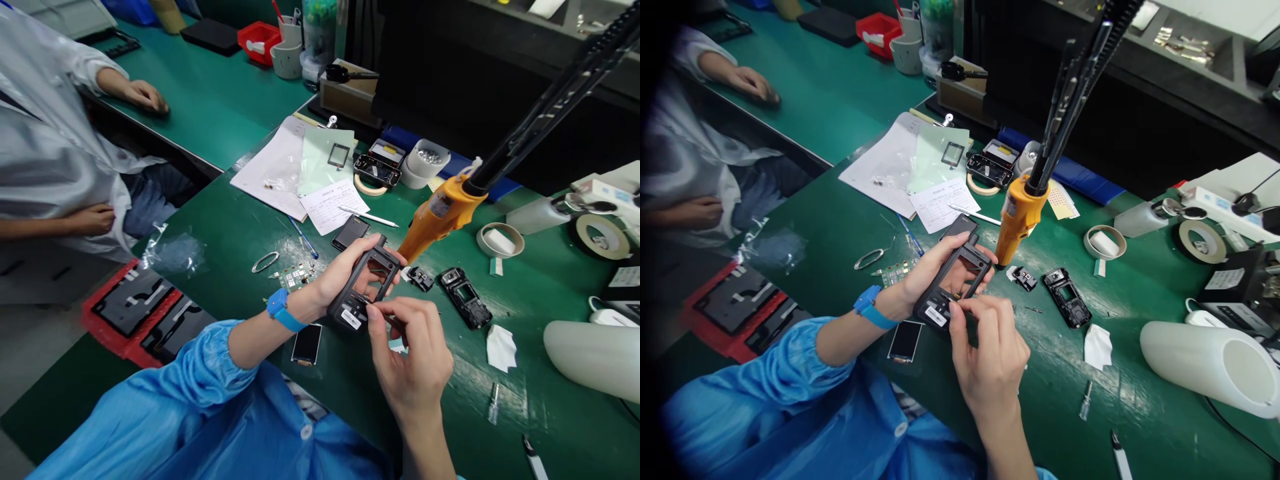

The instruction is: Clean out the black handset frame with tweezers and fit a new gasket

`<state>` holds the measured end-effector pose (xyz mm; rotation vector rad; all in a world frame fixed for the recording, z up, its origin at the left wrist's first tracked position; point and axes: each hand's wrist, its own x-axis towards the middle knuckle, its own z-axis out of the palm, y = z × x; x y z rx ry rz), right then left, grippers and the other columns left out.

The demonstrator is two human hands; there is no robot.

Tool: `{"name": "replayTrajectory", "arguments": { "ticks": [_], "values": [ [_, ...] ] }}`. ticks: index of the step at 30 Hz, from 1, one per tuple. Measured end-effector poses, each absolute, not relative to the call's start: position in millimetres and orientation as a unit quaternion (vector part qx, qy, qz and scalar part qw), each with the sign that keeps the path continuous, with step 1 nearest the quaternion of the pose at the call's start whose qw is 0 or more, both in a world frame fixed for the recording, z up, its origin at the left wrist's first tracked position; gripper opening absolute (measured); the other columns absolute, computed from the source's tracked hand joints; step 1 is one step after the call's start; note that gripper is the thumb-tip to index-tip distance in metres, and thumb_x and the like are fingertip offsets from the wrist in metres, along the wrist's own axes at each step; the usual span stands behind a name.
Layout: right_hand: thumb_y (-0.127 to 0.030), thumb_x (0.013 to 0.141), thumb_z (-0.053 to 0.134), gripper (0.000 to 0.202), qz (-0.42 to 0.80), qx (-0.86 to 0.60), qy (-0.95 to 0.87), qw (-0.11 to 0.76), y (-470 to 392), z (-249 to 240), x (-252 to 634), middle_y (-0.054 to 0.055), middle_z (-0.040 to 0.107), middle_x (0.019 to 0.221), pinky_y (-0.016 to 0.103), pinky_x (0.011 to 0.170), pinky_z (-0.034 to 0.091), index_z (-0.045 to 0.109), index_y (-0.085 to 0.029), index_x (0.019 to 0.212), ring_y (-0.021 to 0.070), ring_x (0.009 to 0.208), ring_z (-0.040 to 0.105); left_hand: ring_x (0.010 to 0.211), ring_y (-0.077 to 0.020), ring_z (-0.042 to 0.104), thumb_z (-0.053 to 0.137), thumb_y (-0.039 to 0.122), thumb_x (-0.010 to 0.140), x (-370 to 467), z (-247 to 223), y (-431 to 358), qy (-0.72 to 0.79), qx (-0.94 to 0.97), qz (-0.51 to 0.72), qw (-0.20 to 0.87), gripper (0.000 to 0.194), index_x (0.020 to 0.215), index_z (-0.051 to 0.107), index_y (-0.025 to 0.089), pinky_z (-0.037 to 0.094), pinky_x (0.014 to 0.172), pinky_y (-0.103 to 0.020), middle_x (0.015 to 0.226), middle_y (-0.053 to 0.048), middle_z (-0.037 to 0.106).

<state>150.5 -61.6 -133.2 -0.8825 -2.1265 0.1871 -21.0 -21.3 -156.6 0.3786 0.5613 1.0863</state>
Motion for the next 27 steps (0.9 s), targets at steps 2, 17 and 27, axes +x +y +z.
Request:
{"name": "replayTrajectory", "arguments": {
  "ticks": [2,17,27],
  "values": [
    [-0.016,0.114,0.068,0.005,0.066,-0.348,-0.846,0.399,-61.0,-133.7,150.8,0.005,0.076,0.098,0.025,0.074,0.059,0.067,-0.021,0.111,0.0147,0.086,0.074,0.068,-0.0154,0.067,0.089,0.069,0.081,-21.3,-155.8,-21.0,0.268,0.185,0.510,0.797,0.061,0.101,0.078,0.013,0.054,0.058,-0.022,0.083,-0.004,0.071],
    [-0.012,0.113,0.066,0.008,0.098,-0.333,-0.851,0.394,-60.5,-138.5,150.5,0.006,0.073,0.098,0.027,0.076,0.061,0.067,-0.019,0.110,0.0166,0.087,0.074,0.062,-0.0135,0.062,0.081,0.084,0.081,-12.0,-161.3,-23.5,0.358,0.233,0.552,0.716,0.073,0.105,0.078,0.015,0.045,0.049,-0.020,0.080,-0.004,0.070],
    [-0.015,0.114,0.065,0.009,0.092,-0.328,-0.853,0.395,-59.8,-137.1,152.0,0.007,0.074,0.097,0.030,0.076,0.062,0.068,-0.019,0.108,0.0178,0.085,0.075,0.062,-0.0141,0.065,0.073,0.070,0.096,-18.1,-160.7,-23.5,0.335,0.205,0.551,0.737,0.059,0.113,0.079,0.014,0.050,0.052,-0.022,0.086,-0.006,0.074]
  ]
}}
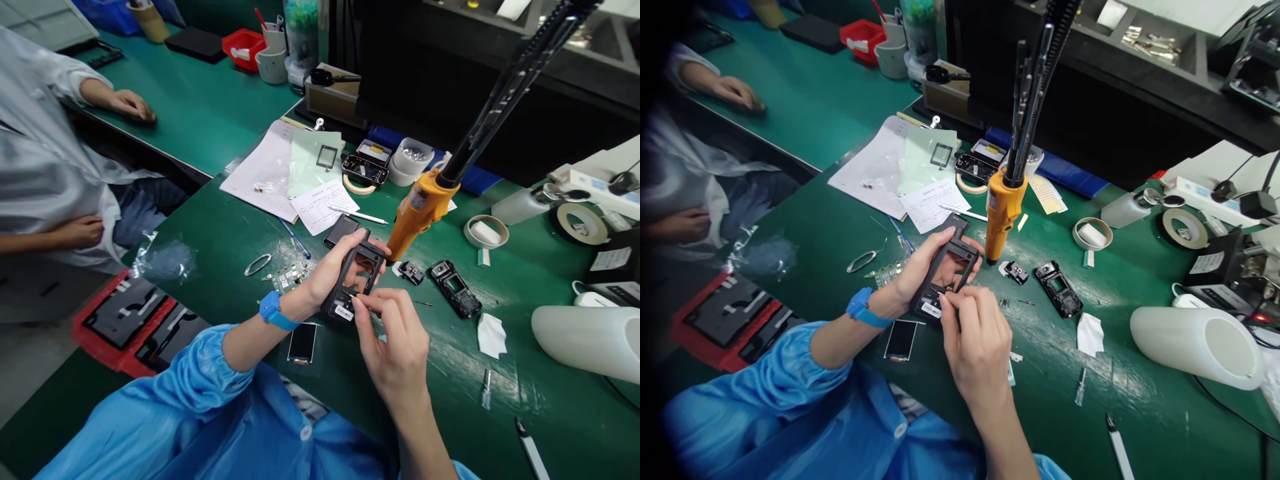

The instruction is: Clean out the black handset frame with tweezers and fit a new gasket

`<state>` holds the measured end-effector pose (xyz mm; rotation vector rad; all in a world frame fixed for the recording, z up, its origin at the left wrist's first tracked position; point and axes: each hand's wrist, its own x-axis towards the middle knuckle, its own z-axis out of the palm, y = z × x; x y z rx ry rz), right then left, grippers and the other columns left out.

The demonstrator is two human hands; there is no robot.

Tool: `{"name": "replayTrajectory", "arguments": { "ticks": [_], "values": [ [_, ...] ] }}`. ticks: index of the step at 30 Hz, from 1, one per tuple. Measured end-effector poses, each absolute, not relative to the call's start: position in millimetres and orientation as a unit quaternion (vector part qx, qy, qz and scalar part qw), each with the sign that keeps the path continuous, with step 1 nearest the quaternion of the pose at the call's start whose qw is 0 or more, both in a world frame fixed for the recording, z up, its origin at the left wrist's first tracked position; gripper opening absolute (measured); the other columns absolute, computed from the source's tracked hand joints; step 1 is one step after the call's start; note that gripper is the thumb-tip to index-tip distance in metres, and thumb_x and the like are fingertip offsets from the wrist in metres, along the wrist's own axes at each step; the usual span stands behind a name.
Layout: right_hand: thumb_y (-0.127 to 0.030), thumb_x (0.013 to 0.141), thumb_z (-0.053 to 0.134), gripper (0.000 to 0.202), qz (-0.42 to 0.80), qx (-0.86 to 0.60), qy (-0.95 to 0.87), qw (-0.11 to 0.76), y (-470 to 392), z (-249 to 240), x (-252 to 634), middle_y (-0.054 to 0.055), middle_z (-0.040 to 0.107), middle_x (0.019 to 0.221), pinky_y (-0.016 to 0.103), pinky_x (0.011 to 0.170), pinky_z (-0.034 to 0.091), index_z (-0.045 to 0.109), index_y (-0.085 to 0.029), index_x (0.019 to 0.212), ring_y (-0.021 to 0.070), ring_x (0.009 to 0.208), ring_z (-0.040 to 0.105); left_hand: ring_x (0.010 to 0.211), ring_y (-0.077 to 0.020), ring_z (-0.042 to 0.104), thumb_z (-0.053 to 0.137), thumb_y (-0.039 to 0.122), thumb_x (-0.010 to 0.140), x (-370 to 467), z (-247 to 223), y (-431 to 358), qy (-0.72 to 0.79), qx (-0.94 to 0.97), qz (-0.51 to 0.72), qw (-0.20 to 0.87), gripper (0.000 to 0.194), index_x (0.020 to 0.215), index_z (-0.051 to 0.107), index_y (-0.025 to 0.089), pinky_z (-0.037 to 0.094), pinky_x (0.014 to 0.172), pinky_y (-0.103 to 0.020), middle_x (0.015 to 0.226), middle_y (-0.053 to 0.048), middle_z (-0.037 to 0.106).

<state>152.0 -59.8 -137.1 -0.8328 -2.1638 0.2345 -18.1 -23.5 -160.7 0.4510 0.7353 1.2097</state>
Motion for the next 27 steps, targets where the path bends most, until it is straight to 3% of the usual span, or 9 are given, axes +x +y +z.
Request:
{"name": "replayTrajectory", "arguments": {
  "ticks": [12,18,27],
  "values": [
    [-0.015,0.112,0.069,0.009,0.102,-0.316,-0.856,0.395,-59,-135,155,0.006,0.073,0.095,0.029,0.076,0.060,0.068,-0.020,0.105,0.0156,0.084,0.072,0.063,-0.0149,0.065,0.075,0.076,0.092,-16,-158,-24,0.347,0.211,0.558,0.724,0.064,0.106,0.078,0.015,0.049,0.052,-0.022,0.083,-0.006,0.073],
    [-0.015,0.115,0.065,0.012,0.086,-0.309,-0.867,0.381,-58,-134,152,0.006,0.072,0.094,0.029,0.072,0.058,0.067,-0.020,0.104,0.0155,0.080,0.070,0.065,-0.0139,0.062,0.067,0.069,0.102,-14,-158,-27,0.377,0.242,0.593,0.669,0.054,0.113,0.081,0.018,0.044,0.050,-0.020,0.086,-0.006,0.073],
    [-0.012,0.111,0.071,0.011,0.135,-0.333,-0.821,0.444,-64,-138,150,0.003,0.073,0.098,0.027,0.075,0.060,0.065,-0.021,0.111,0.0161,0.090,0.074,0.068,-0.0160,0.064,0.076,0.090,0.085,-13,-151,-28,0.300,0.284,0.545,0.729,0.079,0.105,0.080,0.014,0.050,0.055,-0.024,0.090,-0.010,0.075]
  ]
}}
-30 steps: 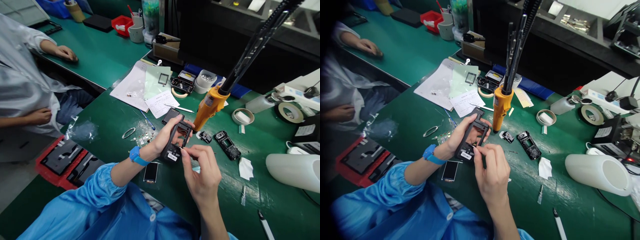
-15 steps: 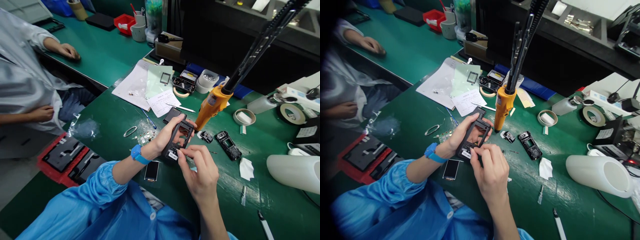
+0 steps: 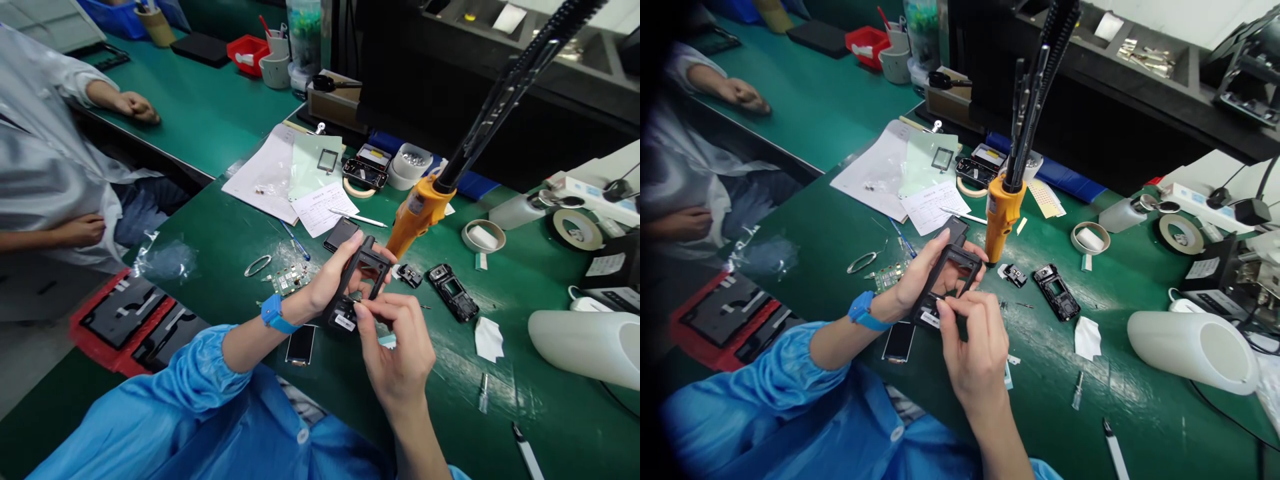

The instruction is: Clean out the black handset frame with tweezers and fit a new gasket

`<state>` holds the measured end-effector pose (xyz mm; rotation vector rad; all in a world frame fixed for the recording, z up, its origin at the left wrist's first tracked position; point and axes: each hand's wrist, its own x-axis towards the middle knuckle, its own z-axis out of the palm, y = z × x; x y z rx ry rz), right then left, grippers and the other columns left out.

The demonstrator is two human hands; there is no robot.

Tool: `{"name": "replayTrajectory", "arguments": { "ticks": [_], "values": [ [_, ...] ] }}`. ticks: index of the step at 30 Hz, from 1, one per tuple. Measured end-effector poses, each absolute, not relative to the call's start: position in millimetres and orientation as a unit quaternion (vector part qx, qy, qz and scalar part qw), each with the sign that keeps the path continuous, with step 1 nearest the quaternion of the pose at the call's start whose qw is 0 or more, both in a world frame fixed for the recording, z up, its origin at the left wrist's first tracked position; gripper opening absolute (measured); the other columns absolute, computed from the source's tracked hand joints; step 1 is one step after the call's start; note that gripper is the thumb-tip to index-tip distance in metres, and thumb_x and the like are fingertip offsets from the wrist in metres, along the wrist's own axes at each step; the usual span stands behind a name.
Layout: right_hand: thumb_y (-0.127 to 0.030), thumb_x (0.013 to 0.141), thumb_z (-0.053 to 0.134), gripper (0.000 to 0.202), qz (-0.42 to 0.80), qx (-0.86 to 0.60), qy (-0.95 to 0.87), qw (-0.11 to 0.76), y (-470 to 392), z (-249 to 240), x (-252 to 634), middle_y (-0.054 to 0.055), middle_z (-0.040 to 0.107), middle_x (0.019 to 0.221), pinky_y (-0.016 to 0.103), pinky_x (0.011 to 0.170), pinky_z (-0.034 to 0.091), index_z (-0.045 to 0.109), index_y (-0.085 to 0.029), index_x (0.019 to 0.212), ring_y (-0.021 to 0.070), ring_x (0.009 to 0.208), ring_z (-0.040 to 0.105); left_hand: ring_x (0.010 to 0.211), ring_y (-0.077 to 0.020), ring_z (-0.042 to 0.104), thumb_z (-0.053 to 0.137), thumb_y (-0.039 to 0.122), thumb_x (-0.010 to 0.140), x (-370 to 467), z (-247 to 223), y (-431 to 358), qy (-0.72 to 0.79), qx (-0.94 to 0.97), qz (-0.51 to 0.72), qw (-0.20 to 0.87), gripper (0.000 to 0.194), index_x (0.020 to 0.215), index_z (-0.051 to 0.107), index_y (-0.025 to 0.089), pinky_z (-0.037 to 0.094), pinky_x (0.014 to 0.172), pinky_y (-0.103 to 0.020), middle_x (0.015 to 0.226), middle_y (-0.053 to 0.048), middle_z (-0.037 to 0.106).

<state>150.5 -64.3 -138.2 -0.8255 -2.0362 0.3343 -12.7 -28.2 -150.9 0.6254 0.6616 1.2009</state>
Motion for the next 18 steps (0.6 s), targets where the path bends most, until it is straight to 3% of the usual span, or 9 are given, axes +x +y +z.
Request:
{"name": "replayTrajectory", "arguments": {
  "ticks": [13,18],
  "values": [
    [-0.016,0.114,0.069,0.006,0.005,-0.385,-0.818,0.427,-58,-132,160,0.004,0.075,0.101,0.022,0.072,0.059,0.067,-0.020,0.111,0.0130,0.087,0.076,0.074,-0.0175,0.063,0.054,0.100,0.092,-4,-150,-36,0.321,0.373,0.507,0.708,0.093,0.116,0.082,0.015,0.048,0.057,-0.024,0.101,-0.011,0.076],
    [-0.012,0.112,0.072,0.009,0.011,-0.394,-0.809,0.435,-60,-132,160,0.004,0.074,0.102,0.022,0.072,0.058,0.067,-0.019,0.112,0.0127,0.088,0.074,0.070,-0.0157,0.054,0.045,0.093,0.103,1,-154,-43,0.362,0.419,0.509,0.659,0.085,0.117,0.082,0.018,0.049,0.067,-0.030,0.098,-0.007,0.073]
  ]
}}
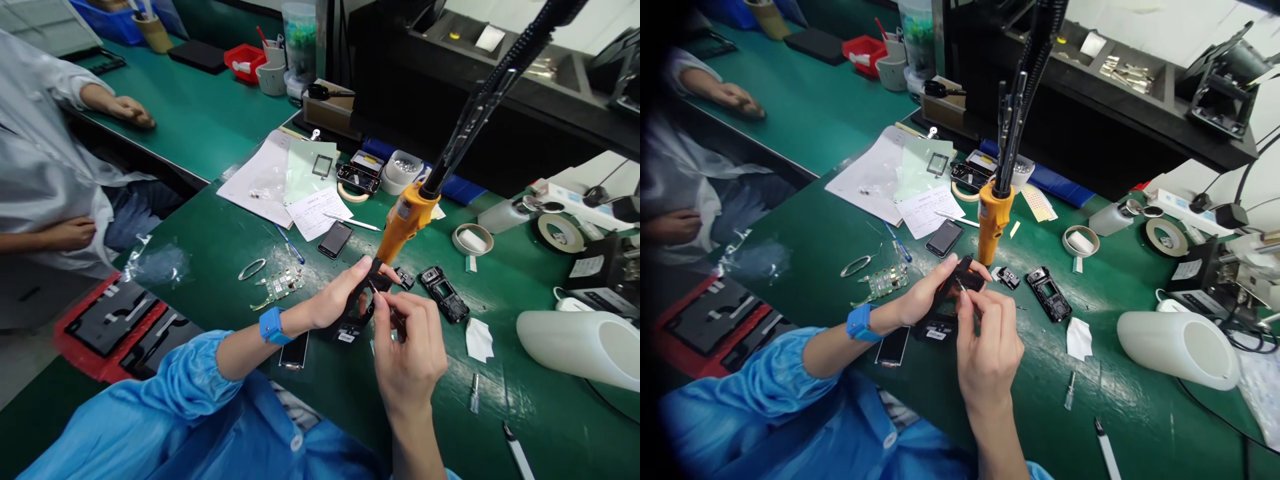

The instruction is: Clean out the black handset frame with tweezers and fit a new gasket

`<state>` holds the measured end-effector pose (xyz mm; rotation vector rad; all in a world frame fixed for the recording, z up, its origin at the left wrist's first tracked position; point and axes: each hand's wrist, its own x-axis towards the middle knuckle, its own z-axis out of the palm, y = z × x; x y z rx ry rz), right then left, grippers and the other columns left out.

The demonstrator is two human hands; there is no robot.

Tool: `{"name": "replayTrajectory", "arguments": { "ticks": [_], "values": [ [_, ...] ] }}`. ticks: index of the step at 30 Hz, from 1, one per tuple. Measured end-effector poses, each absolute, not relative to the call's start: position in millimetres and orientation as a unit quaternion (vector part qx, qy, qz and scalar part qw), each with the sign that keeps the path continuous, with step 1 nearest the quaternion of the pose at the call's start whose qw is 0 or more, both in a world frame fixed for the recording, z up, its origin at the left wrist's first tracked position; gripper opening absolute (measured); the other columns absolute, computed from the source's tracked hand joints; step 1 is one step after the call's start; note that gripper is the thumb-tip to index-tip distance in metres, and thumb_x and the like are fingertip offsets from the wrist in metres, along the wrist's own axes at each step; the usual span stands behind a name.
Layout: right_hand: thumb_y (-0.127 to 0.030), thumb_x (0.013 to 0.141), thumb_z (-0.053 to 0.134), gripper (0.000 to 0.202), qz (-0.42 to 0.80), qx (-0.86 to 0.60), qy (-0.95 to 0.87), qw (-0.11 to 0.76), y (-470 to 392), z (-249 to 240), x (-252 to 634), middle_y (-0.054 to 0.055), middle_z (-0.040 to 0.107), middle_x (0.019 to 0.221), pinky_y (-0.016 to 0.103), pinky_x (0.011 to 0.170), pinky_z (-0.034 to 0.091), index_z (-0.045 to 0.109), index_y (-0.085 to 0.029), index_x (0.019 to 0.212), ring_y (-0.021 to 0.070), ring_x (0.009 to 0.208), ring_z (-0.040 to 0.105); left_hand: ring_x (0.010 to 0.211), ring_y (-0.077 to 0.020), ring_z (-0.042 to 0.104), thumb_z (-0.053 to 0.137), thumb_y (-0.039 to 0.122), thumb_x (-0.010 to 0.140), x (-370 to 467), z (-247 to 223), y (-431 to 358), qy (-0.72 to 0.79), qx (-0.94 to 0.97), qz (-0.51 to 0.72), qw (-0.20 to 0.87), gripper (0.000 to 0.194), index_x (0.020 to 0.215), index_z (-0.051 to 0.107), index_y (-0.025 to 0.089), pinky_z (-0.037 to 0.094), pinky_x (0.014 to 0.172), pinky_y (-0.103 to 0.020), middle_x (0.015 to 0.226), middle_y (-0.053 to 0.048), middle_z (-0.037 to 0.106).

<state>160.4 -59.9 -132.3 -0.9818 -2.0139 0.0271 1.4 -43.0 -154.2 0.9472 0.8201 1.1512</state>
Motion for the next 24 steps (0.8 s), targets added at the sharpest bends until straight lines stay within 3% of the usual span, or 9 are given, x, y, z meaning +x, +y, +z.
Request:
{"name": "replayTrajectory", "arguments": {
  "ticks": [4,11,19,24],
  "values": [
    [-0.014,0.114,0.069,0.006,0.041,-0.373,-0.816,0.440,-60,-131,160,0.005,0.074,0.101,0.024,0.071,0.059,0.066,-0.019,0.113,0.0144,0.090,0.074,0.074,-0.0172,0.055,0.047,0.089,0.105,4,-153,-46,0.364,0.430,0.525,0.637,0.081,0.114,0.083,0.018,0.048,0.072,-0.031,0.096,-0.006,0.072],
    [-0.017,0.115,0.067,0.008,0.082,-0.380,-0.797,0.463,-58,-124,163,0.000,0.071,0.092,0.023,0.055,0.049,0.066,-0.021,0.109,0.0107,0.070,0.066,0.069,-0.0171,0.061,0.058,0.090,0.099,0,-154,-38,0.273,0.354,0.529,0.721,0.084,0.118,0.084,0.013,0.052,0.063,-0.028,0.092,-0.009,0.072],
    [-0.014,0.113,0.066,0.009,0.097,-0.361,-0.795,0.477,-51,-126,167,0.002,0.073,0.098,0.027,0.070,0.059,0.068,-0.022,0.111,0.0158,0.085,0.073,0.074,-0.0192,0.069,0.065,0.084,0.099,-9,-151,-32,0.214,0.347,0.558,0.723,0.078,0.116,0.085,0.011,0.057,0.060,-0.025,0.093,-0.012,0.077],
    [-0.012,0.112,0.066,0.009,0.070,-0.369,-0.784,0.493,-58,-121,170,0.001,0.070,0.096,0.024,0.063,0.050,0.068,-0.021,0.109,0.0125,0.075,0.064,0.074,-0.0190,0.072,0.075,0.073,0.098,-17,-137,-42,0.187,0.315,0.628,0.686,0.065,0.113,0.084,0.011,0.058,0.059,-0.024,0.091,-0.010,0.077]
  ]
}}
